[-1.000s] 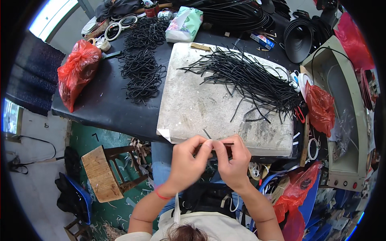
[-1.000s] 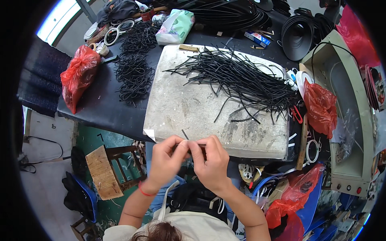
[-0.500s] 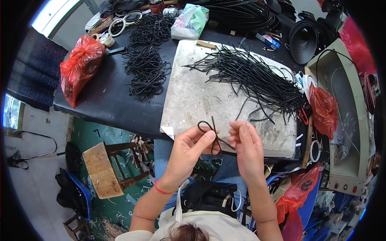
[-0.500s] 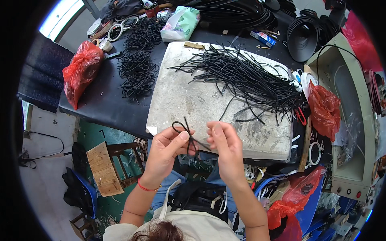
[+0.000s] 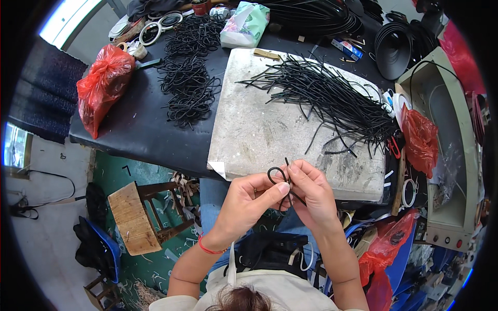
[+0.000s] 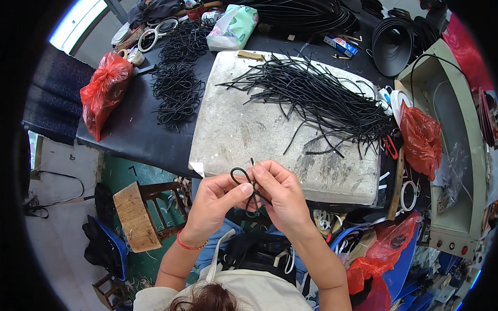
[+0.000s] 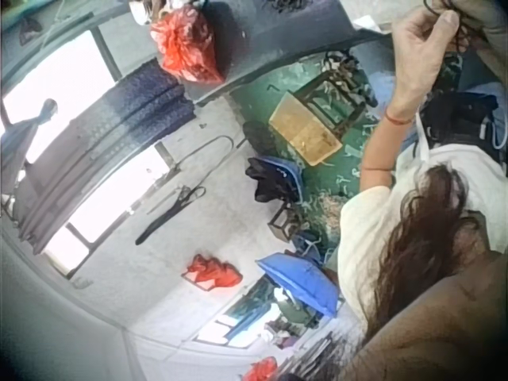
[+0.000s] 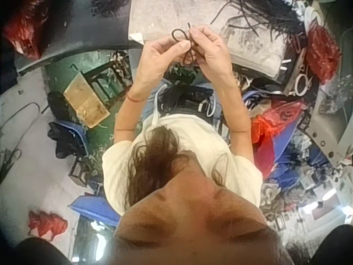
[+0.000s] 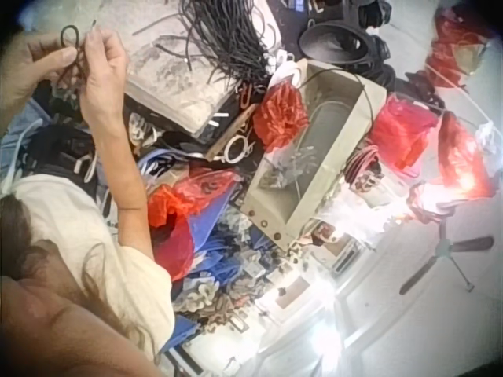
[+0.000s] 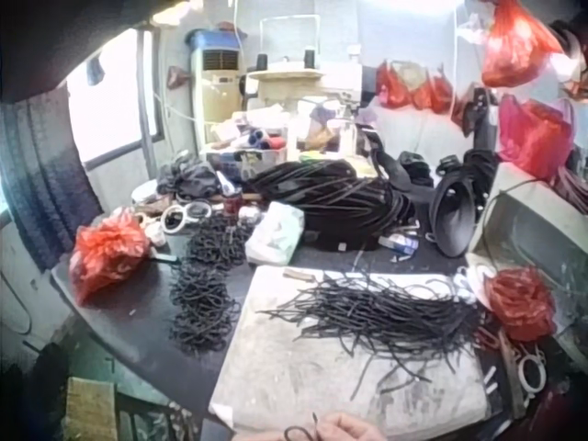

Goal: The person repeatedly picks up short black cords from a pile on a workbench and ties them into knots by hand. They place the knotted cords onto a separate pile on the table. The workspace is cluttered with various materials and tools, including scissors and plastic bags.

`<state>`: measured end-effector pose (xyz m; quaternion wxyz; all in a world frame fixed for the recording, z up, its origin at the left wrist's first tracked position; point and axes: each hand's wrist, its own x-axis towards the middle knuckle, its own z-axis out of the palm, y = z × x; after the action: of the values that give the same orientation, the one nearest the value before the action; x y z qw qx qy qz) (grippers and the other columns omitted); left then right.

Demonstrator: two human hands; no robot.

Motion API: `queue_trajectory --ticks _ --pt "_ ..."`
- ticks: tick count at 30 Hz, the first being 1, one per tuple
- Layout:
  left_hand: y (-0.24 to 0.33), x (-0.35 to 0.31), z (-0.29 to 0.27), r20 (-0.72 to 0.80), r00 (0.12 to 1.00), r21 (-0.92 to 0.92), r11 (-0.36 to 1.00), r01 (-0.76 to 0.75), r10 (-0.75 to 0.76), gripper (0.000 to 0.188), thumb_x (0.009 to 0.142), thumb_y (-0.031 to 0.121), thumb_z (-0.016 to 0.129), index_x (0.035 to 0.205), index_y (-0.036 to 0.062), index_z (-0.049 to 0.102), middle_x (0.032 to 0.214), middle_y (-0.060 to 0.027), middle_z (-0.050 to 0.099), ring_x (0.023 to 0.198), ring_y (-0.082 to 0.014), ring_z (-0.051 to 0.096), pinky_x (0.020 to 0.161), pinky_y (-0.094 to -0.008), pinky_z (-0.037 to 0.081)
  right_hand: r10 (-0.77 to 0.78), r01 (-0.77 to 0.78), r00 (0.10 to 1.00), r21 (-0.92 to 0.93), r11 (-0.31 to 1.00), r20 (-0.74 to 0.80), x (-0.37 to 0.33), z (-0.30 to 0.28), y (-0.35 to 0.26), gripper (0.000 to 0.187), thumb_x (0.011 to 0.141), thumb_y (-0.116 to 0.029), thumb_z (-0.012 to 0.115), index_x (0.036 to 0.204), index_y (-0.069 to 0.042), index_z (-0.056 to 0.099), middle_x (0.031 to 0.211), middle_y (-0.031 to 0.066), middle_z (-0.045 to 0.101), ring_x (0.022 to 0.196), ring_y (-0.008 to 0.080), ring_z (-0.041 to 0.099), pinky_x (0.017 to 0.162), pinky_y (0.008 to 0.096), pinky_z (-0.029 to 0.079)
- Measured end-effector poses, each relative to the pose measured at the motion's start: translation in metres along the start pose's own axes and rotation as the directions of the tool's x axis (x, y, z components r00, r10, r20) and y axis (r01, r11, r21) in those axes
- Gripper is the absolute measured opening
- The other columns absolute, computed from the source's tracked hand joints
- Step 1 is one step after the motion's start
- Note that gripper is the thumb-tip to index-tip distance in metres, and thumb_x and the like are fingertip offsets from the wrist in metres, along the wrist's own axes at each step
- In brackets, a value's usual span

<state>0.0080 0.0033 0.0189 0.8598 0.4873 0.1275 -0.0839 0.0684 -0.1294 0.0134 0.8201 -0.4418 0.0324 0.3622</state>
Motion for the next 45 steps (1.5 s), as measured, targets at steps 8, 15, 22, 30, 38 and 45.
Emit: queue_trajectory --ticks 8,15,22,30,38,45 --pt "-0.014 0.008 -0.005 -0.203 0.957 -0.216 0.943 -0.253 0.21 0.015 0.087 0.01 0.059 0.098 -0.0007 0.059 0.086 -0.0057 0.062 0.074 -0.0105 0.06 0.067 -0.0235 0.05 -0.161 0.16 0.986 -0.037 0.986 -0.045 0.003 -0.013 -0.005 0.039 0.097 -0.029 0.037 0.116 0.003 0.049 0.107 0.0107 0.058 0.098 0.0165 0.056 0.086 0.0287 0.042" --pt "-0.018 0.005 0.009 -0.205 0.964 -0.176 0.962 -0.208 0.171 0.019 0.086 0.006 0.058 0.103 -0.0028 0.057 0.09 -0.0124 0.064 0.079 -0.0173 0.065 0.074 -0.0297 0.055 -0.331 0.316 0.943 -0.416 0.853 0.037 0.0 -0.013 0.003 0.02 0.094 -0.018 0.049 0.093 0.001 0.058 0.091 0.0025 0.06 0.084 0.0054 0.052 0.075 0.0213 0.041" --pt "-0.013 0.005 0.005 -0.184 0.973 0.052 0.989 -0.135 0.143 0.015 0.086 0.005 0.059 0.097 -0.0046 0.06 0.085 -0.0083 0.064 0.075 -0.0122 0.062 0.068 -0.0253 0.053 -0.437 0.337 0.899 -0.612 0.716 -0.015 -0.001 -0.013 0.007 0.015 0.087 -0.013 0.059 0.082 0.0 0.056 0.076 0.0007 0.055 0.071 0.0041 0.049 0.062 0.0214 0.04" --pt "0.045 0.064 -0.098 -0.201 0.399 0.98 0.178 0.093 0.895 0.026 0.078 0.015 0.068 0.098 -0.0006 0.062 0.093 -0.0083 0.059 0.082 -0.0173 0.052 0.074 -0.0301 0.041 -0.567 0.206 0.695 -0.878 -0.431 0.442 0.011 -0.076 -0.063 0.013 0.077 -0.005 0.058 0.089 -0.004 0.064 0.088 0.0065 0.058 0.087 0.0249 0.05 0.075 0.0348 0.039" --pt "-0.001 0.051 -0.002 0.305 0.65 0.884 0.047 -0.466 0.696 0.027 0.073 0.004 0.067 0.099 0.0032 0.06 0.103 -0.0123 0.059 0.097 -0.0298 0.054 0.083 -0.0368 0.044 -0.48 0.123 0.671 -0.723 -0.68 0.566 0.014 -0.1 -0.063 0.013 0.074 -0.005 0.056 0.087 -0.004 0.057 0.092 0.0066 0.057 0.096 0.0241 0.05 0.083 0.0376 0.035" --pt "-0.008 0.049 0.024 0.258 0.808 0.865 0.245 -0.437 0.53 0.021 0.077 0.005 0.063 0.098 0.0018 0.063 0.093 -0.014 0.063 0.083 -0.0291 0.061 0.074 -0.0336 0.048 -0.421 0.374 0.597 -0.702 -0.606 0.683 0.009 -0.063 -0.04 0.015 0.075 -0.004 0.057 0.089 -0.005 0.054 0.088 0.0057 0.055 0.088 0.0216 0.053 0.09 0.0403 0.033"
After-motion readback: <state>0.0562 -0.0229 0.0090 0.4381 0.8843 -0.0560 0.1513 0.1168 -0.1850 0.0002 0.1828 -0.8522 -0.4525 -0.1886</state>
